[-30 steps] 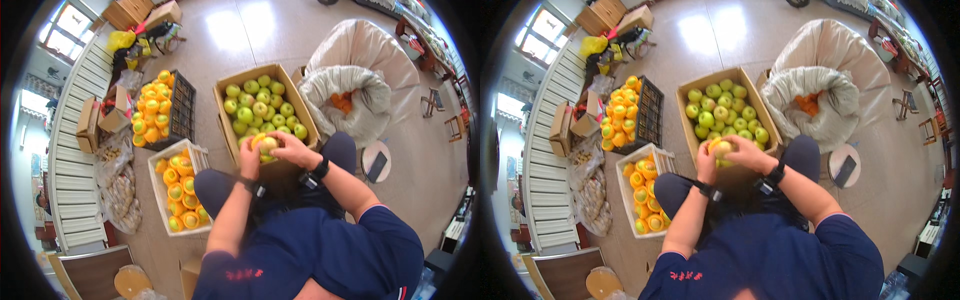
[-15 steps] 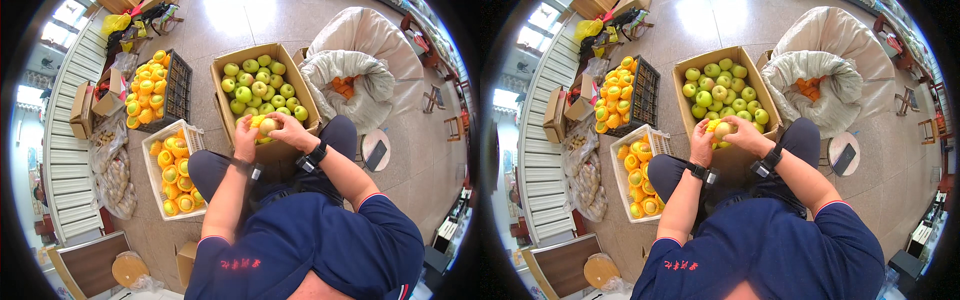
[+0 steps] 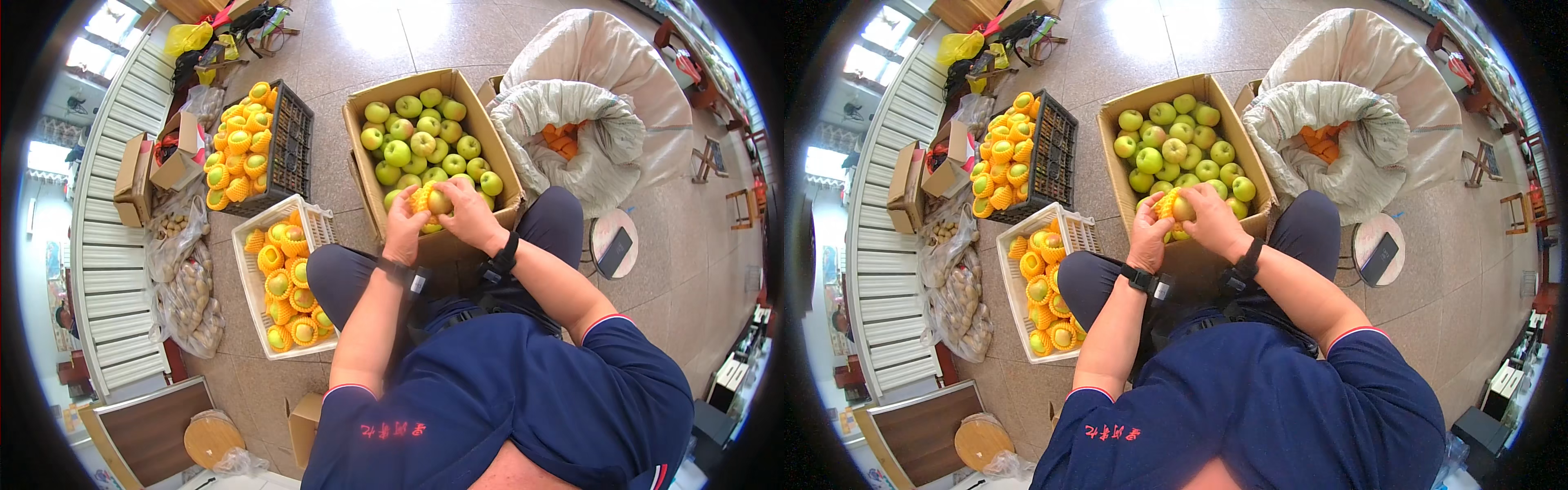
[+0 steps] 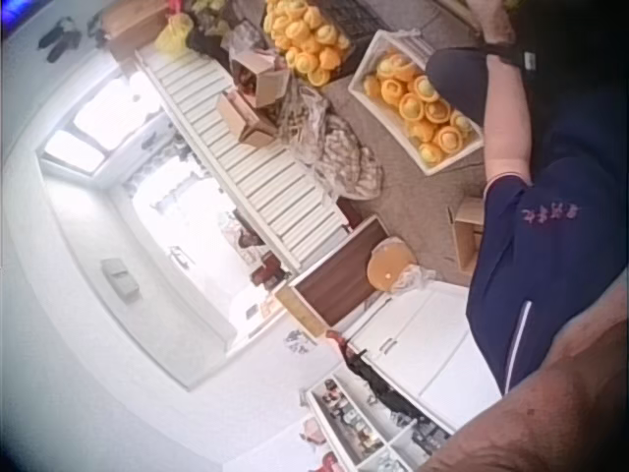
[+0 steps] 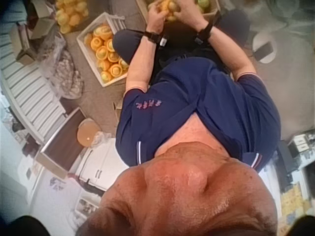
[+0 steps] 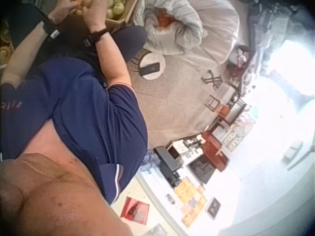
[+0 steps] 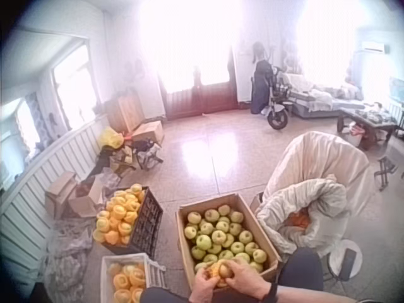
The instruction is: The person picks up apples from a box, slides them into yellow foam sleeves, and places the sleeved apples into a separate crate.
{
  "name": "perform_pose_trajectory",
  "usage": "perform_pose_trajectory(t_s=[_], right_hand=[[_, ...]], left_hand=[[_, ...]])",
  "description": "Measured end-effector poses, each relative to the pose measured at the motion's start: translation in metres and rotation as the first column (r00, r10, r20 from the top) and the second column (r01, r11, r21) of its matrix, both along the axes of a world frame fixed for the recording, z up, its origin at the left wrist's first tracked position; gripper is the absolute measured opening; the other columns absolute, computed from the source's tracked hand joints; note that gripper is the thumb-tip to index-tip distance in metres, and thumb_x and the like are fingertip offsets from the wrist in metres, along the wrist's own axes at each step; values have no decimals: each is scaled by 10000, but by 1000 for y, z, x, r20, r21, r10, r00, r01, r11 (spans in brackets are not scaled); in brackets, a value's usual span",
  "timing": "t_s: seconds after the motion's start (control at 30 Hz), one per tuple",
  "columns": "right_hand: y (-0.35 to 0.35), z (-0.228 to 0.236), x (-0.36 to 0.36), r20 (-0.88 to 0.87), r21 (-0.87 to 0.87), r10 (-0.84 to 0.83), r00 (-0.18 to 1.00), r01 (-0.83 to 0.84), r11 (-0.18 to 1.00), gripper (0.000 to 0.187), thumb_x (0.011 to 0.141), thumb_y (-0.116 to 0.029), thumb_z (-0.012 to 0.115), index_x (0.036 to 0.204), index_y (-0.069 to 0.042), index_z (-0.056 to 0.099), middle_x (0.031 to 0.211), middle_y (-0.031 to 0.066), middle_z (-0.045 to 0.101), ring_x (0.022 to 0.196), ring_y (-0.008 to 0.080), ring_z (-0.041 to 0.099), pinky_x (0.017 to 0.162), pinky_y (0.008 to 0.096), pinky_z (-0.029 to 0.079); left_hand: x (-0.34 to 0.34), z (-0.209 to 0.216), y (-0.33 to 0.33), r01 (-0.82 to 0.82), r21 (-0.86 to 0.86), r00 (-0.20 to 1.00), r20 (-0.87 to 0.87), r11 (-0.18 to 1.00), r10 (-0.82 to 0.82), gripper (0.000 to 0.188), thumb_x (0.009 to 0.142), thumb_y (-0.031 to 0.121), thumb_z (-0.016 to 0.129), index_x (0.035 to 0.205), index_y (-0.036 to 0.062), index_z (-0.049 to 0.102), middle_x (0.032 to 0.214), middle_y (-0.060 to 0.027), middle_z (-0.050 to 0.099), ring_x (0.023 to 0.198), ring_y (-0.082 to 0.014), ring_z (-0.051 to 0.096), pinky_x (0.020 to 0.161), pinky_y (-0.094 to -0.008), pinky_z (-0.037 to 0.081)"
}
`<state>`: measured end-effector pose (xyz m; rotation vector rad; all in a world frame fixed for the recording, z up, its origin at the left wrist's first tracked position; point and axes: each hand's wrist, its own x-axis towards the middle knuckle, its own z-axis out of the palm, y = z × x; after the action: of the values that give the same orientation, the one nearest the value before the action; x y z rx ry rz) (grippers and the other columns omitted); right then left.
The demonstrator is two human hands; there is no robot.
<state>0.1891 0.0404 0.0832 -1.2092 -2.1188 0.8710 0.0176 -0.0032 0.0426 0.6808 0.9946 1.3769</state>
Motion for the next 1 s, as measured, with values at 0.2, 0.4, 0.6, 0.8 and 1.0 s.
perform_pose_trajectory(t_s=[0.2,0.4,0.6,0.8,1.0], right_hand=[[1,3,1,41,52,26,999,-28,998,565,796,-115,780,1328,-52,599,1253,203,595,1154,390,625,988,438,533],[3,4,1,-7,76,48,999,-47,996,612,808,-142,793,1358,-39,547,1265,203,612,1183,395,611,1010,449,514],[2,14,-2,-82,59,74,994,-69,996,568,826,-178,798,1328,-29,577,1247,204,631,1127,371,652,969,431,530],[9,-9,10,-173,-122,-84,981,63,991,380,933,-150,717,1267,6,627,1074,119,674,849,152,660,754,316,538],[12,-27,8,-189,-331,-156,970,86,940,340,903,-171,687,1182,24,685,1012,231,757,944,342,744,840,416,577]], left_hand=[[5,3,1,-23,8,998,-53,1000,23,632,908,0,717,1468,3,425,1337,-122,595,1213,-198,601,1043,-327,505],[3,3,2,6,-11,998,-56,1000,-7,657,908,31,746,1474,-4,413,1330,-117,599,1200,-197,611,1027,-321,518],[-4,3,4,25,-47,998,50,999,-23,583,924,59,711,1440,8,444,1323,-114,608,1192,-219,631,1014,-345,538],[-6,11,3,-3,-66,966,257,998,20,557,924,90,697,1425,29,461,1324,-116,611,1202,-244,637,1058,-409,532],[-2,17,2,10,-47,967,256,999,2,555,920,35,686,1429,22,464,1304,-116,614,1191,-228,632,1032,-392,542]])
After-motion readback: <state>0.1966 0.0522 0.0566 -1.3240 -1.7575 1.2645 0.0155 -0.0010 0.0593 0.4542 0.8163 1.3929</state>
